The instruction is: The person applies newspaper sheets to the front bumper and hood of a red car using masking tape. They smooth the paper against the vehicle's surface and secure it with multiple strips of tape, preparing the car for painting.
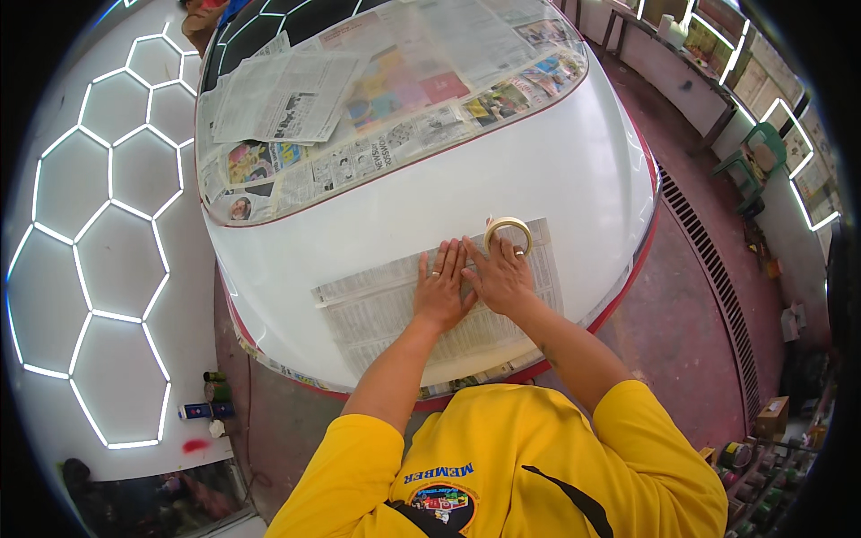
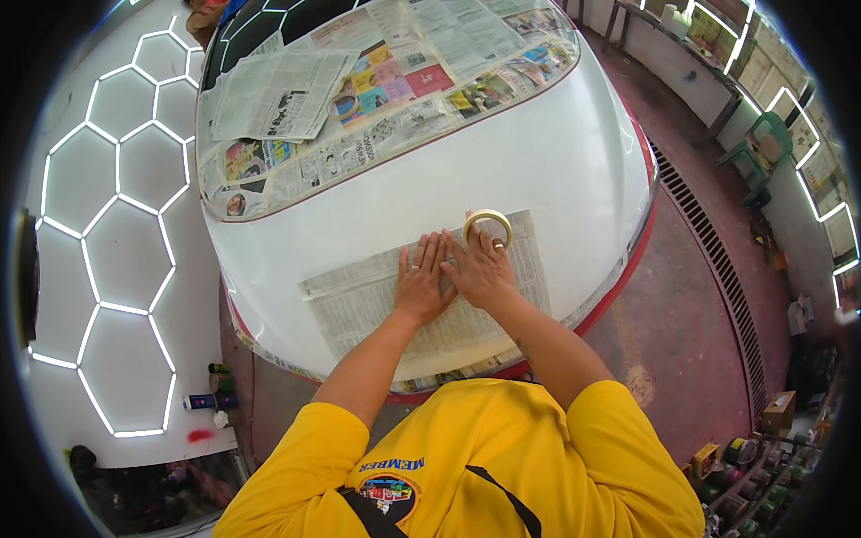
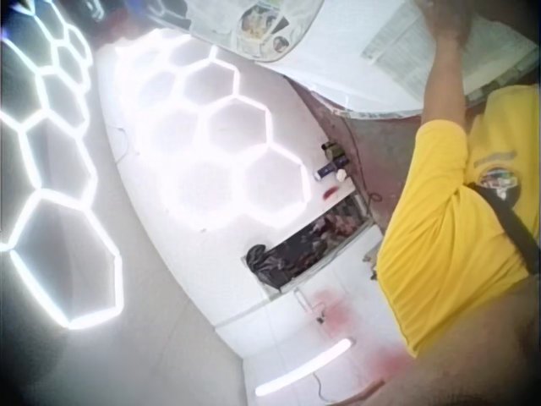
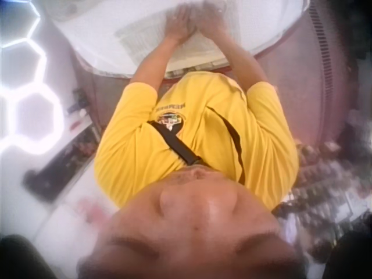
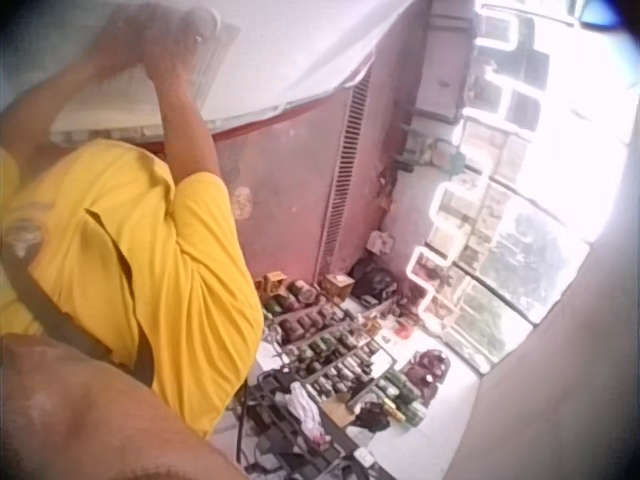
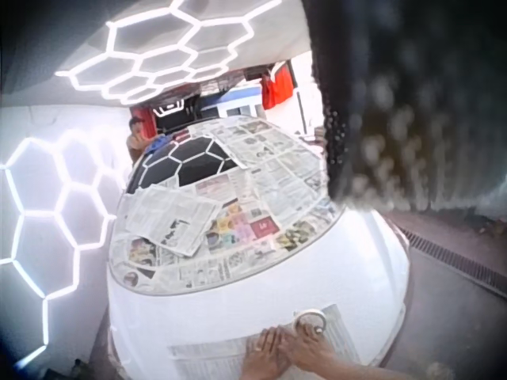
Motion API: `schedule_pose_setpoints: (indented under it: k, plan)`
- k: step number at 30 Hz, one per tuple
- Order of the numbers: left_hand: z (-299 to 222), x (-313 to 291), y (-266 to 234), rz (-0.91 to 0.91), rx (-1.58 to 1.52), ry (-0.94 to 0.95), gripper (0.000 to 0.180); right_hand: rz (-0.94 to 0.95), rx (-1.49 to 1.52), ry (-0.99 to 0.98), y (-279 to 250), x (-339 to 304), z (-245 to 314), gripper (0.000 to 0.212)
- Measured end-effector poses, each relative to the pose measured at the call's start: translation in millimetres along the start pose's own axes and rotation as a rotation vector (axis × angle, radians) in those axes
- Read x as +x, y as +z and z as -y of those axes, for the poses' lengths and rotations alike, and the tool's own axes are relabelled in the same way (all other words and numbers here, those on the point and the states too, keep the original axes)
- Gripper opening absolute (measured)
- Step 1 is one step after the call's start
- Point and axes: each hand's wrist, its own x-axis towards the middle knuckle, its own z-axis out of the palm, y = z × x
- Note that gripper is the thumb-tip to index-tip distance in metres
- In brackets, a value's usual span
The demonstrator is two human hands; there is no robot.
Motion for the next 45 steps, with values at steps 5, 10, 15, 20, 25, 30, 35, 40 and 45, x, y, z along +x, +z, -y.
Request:
schedule_pose_setpoints:
  k: [5, 10, 15, 20, 25, 30, 35, 40, 45]
  plan:
    - [5, -1, 6, -0.057, -0.086, -0.026, 0.092, -0.037, 0.083, 0.01, 2, 3, 1, 0.063]
    - [38, -30, 20, -0.169, -0.137, -0.149, 0.089, 0.015, -0.023, 0.085, -7, 5, 9, 0.063]
    - [129, -94, 41, -0.206, -0.065, -0.481, 0.087, 0.046, -0.053, 0.085, -2, 7, 10, 0.066]
    - [185, -145, 35, -0.125, -0.08, -0.595, 0.086, 0.05, -0.108, 0.168, -15, 0, 8, 0.069]
    - [174, -143, 35, -0.103, -0.097, -0.644, 0.092, 0.035, -0.157, 0.411, -15, -5, -56, 0.072]
    - [181, -144, 31, -0.113, -0.127, -0.62, 0.097, 0.044, -0.159, 0.478, -23, -1, -76, 0.077]
    - [188, -143, 28, -0.14, -0.217, -0.615, 0.098, -0.035, 0.079, 0.613, -23, 7, -67, 0.055]
    - [183, -139, 12, -0.107, -0.259, -0.604, 0.099, -0.186, 0.234, 0.604, -3, -16, -79, 0.032]
    - [177, -149, 11, -0.451, -0.21, -0.448, 0.084, -0.445, 0.724, 0.552, -7, -89, -40, 0.025]
